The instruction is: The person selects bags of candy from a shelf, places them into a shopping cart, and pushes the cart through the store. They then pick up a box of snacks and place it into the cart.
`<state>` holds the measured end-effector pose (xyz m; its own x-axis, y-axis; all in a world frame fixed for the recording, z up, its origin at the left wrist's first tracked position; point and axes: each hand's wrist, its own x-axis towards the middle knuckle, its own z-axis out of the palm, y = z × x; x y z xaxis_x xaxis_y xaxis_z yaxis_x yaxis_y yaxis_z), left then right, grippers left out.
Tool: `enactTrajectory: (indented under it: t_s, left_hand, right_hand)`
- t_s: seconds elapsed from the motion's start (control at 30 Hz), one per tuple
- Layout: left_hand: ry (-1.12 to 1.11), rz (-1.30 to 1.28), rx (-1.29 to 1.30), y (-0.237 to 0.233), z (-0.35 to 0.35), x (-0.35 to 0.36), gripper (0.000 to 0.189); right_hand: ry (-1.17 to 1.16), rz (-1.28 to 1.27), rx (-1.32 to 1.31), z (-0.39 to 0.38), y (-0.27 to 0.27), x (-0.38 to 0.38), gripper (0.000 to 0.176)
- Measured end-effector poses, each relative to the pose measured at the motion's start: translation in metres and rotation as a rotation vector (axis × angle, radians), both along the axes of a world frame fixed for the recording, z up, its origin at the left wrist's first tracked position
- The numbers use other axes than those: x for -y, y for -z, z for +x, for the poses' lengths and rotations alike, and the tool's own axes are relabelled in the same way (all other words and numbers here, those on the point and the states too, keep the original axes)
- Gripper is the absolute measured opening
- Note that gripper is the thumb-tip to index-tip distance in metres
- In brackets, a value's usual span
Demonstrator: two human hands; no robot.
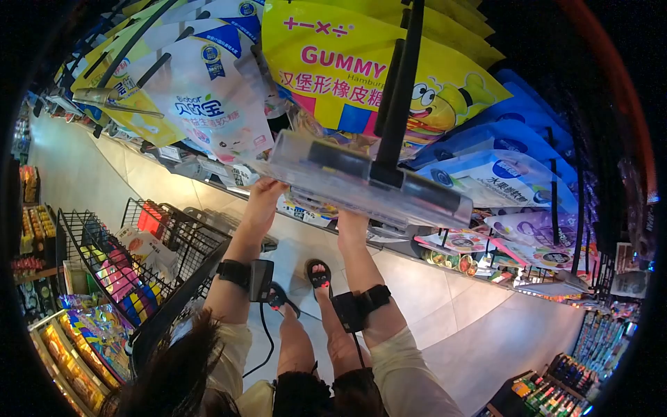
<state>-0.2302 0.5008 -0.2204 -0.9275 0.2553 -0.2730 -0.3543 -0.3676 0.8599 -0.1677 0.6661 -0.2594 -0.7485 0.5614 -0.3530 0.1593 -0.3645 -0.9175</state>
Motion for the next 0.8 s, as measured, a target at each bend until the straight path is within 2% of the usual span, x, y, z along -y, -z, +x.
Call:
enactTrajectory:
  t_s: [0.13,0.2,0.23,0.27,0.3,0.37,0.43,0.47,0.57,0.63,0.67,0.73,0.77,0.8]
  left_hand:
    - [-0.078,-0.068,-0.006,0.006,-0.008,-0.007,0.027]
    - [-0.114,-0.055,-0.009,0.007,-0.01,-0.008,0.031]
    - [-0.141,0.016,-0.029,0.007,-0.01,-0.008,0.033]
    - [-0.17,0.087,-0.05,0.007,-0.01,-0.007,0.036]
    - [-0.169,0.086,-0.049,0.012,-0.009,-0.006,0.036]
    - [-0.167,0.155,-0.016,0.021,-0.006,-0.003,0.04]
    - [-0.146,0.155,0.048,0.007,0.0,-0.003,0.042]
    - [-0.126,0.159,0.11,0.002,0.002,-0.003,0.043]
    - [-0.051,0.239,0.079,0.005,0.002,-0.005,0.047]
    - [-0.021,0.256,0.087,0.003,0.001,-0.007,0.048]
    - [0.01,0.272,0.096,0.002,0.0,-0.008,0.048]
    - [0.065,0.37,0.141,0.023,-0.006,-0.008,0.049]
    - [0.121,0.467,0.186,0.037,-0.011,-0.008,0.05]
    - [0.118,0.467,0.184,0.043,-0.016,-0.008,0.05]
  right_hand:
    - [0.027,-0.081,-0.028,-0.011,-0.014,0.001,0.015]
    - [-0.057,-0.084,-0.081,-0.016,-0.024,0.0,0.015]
    - [-0.056,-0.085,-0.082,-0.022,-0.014,-0.002,0.015]
    - [0.027,-0.195,-0.137,-0.03,0.001,-0.003,0.015]
    - [0.113,-0.305,-0.191,-0.036,0.002,-0.002,0.015]
    - [0.035,-0.274,-0.281,-0.039,0.001,-0.007,0.017]
    - [-0.023,-0.237,-0.429,-0.05,0.01,-0.014,0.021]
    - [-0.022,-0.237,-0.428,-0.048,0.013,-0.016,0.021]
    - [-0.02,-0.307,-0.449,-0.049,-0.003,-0.007,0.028]
    - [0.107,0.069,-0.473,-0.055,-0.001,0.002,0.035]
    - [0.106,0.07,-0.473,-0.049,0.001,0.0,0.035]
    - [-0.094,-0.374,-0.43,-0.034,0.005,-0.006,0.042]
    - [-0.099,-0.376,-0.431,-0.036,0.001,-0.006,0.042]
    - [0.018,-0.426,-0.243,-0.04,-0.024,-0.001,0.042]
